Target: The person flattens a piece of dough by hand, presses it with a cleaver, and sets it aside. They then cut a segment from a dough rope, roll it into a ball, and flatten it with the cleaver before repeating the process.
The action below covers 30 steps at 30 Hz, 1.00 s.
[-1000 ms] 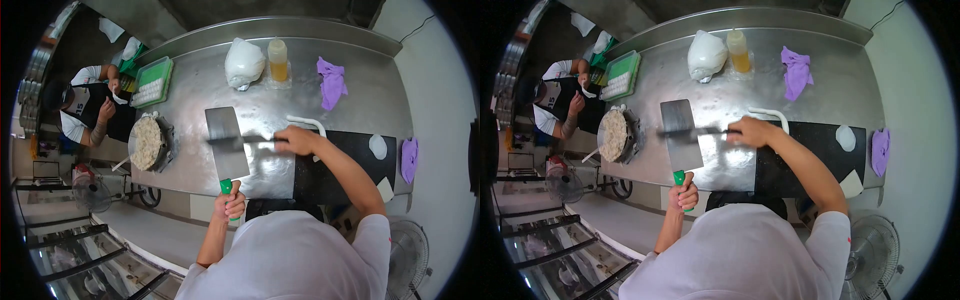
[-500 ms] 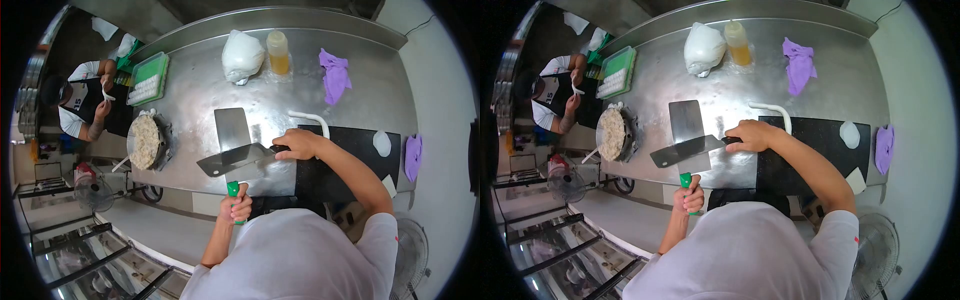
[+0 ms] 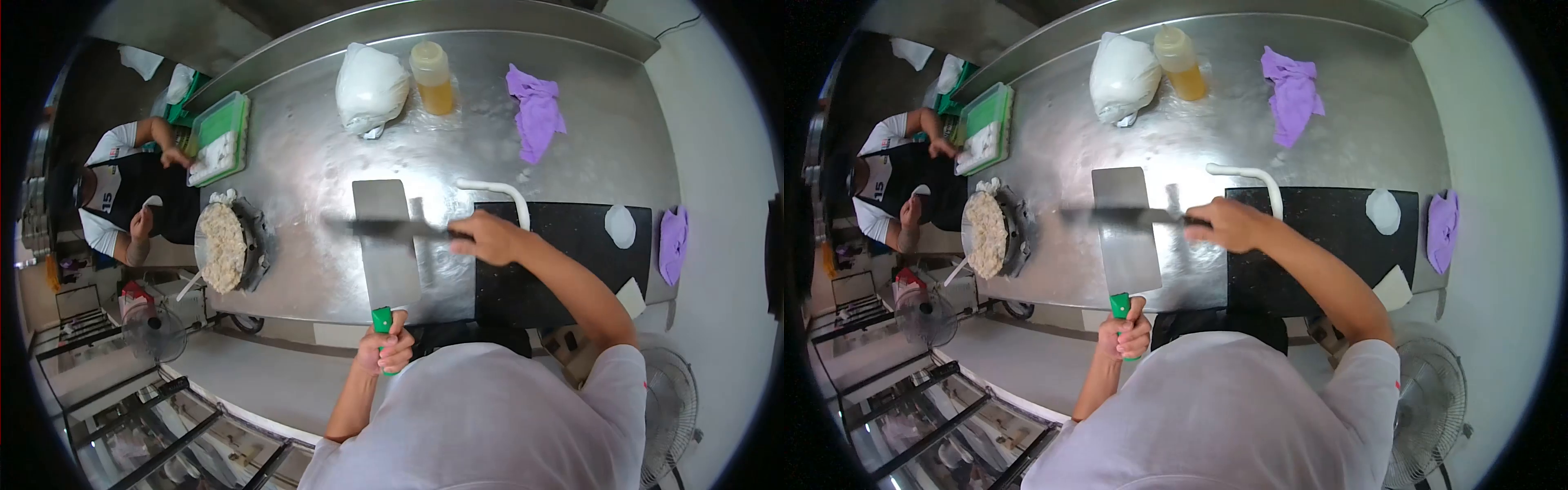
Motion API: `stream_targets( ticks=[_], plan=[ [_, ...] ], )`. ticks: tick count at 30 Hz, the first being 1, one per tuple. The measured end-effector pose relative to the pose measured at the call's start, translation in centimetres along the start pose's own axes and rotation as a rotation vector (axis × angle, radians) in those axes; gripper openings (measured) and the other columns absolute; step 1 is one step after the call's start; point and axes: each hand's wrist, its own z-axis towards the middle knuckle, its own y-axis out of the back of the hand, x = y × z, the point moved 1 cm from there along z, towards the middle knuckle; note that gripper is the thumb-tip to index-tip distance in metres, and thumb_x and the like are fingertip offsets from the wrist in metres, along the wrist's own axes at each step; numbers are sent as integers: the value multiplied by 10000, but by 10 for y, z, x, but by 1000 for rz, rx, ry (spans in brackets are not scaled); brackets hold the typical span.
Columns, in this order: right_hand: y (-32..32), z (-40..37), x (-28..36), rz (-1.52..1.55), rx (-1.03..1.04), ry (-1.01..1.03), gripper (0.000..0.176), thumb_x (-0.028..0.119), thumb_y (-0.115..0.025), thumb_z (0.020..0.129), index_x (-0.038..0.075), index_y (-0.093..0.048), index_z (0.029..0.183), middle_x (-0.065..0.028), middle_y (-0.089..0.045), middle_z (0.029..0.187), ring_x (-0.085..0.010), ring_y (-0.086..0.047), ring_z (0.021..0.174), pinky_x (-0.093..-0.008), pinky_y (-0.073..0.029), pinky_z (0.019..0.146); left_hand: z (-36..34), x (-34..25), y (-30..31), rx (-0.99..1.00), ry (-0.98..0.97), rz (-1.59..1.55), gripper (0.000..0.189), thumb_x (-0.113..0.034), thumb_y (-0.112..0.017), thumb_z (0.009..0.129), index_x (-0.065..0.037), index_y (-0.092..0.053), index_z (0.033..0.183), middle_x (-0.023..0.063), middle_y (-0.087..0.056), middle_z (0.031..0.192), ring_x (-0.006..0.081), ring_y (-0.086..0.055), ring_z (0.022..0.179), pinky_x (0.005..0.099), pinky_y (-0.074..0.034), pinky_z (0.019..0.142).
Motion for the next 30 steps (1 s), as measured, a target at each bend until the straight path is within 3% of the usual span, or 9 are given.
stream_targets(
  ticks=[2, 6, 8, 12, 14, 21, 26, 28, 30],
  plan=[
    [2, -8, -2, -63, 40, 62, 381, 352, -588, 1002, -27, -617, 1020, -251, -618, 811, -420, -617, 795, -483, -477, 762, 3, 3, 4, -10, 16, -16, 196, -35, -576, 951, -103, -399, 906, 33, -451, 601, 102, -427, 435, 268, -340, 366],
    [44, -10, -63, 25, -227, -354, 361, 339, -591, 1002, -18, -646, 985, -250, -672, 872, -414, -639, 827, -468, -489, 760, 13, -3, 10, 45, 0, -215, 217, -72, -603, 953, -91, -395, 891, 18, -455, 576, 94, -442, 420, 257, -355, 357],
    [54, -21, -101, -198, -455, -338, 432, 421, -611, 987, -3, -659, 1054, -263, -688, 931, -467, -645, 886, -502, -498, 806, 13, -8, 9, 250, 69, -325, 259, -101, -629, 948, -84, -385, 861, 3, -439, 556, 81, -440, 400, 242, -353, 343],
    [88, -20, -141, -263, -653, -525, 531, 527, -623, 956, 25, -677, 1119, -288, -695, 958, -490, -662, 949, -533, -513, 843, 13, -23, 20, 219, -4, -351, 276, -137, -635, 960, -69, -390, 851, -1, -423, 545, 68, -429, 382, 237, -376, 324],
    [109, -13, -148, -431, -774, -796, 563, 557, -619, 944, 21, -682, 1105, -282, -706, 936, -481, -675, 947, -542, -521, 836, 16, -27, 24, 214, -18, -357, 276, -149, -628, 968, -64, -392, 852, 3, -429, 547, 71, -428, 376, 243, -383, 317],
    [121, -8, -213, -385, -840, -794, 517, 421, -728, 891, -14, -644, 1159, -288, -689, 1051, -471, -660, 1017, -543, -515, 867, 30, -30, 16, 153, -5, -224, 252, -168, -607, 986, -72, -404, 870, 5, -441, 564, 80, -418, 395, 240, -356, 328],
    [78, -23, -196, -616, -1050, -433, 606, 216, -794, 831, -2, -516, 1324, -261, -548, 1256, -397, -577, 1129, -461, -486, 961, 39, -19, 16, 42, -40, -29, 234, -166, -588, 1002, -91, -405, 877, -2, -416, 559, 85, -385, 391, 237, -324, 336],
    [34, -37, -163, -73, -1091, -367, 575, 200, -781, 855, 14, -523, 1334, -206, -568, 1236, -336, -592, 1097, -432, -488, 951, 54, -11, 7, -179, -121, 233, 244, -180, -574, 1023, -122, -396, 866, -13, -372, 551, 96, -383, 396, 254, -326, 339],
    [-15, -56, -91, 364, -756, -486, 564, 174, -762, 882, 28, -507, 1363, -143, -572, 1255, -248, -590, 1112, -375, -496, 940, 78, 4, 2, -346, -149, 331, 275, -176, -597, 1020, -135, -388, 846, -7, -398, 545, 95, -394, 386, 246, -321, 339]
  ],
)
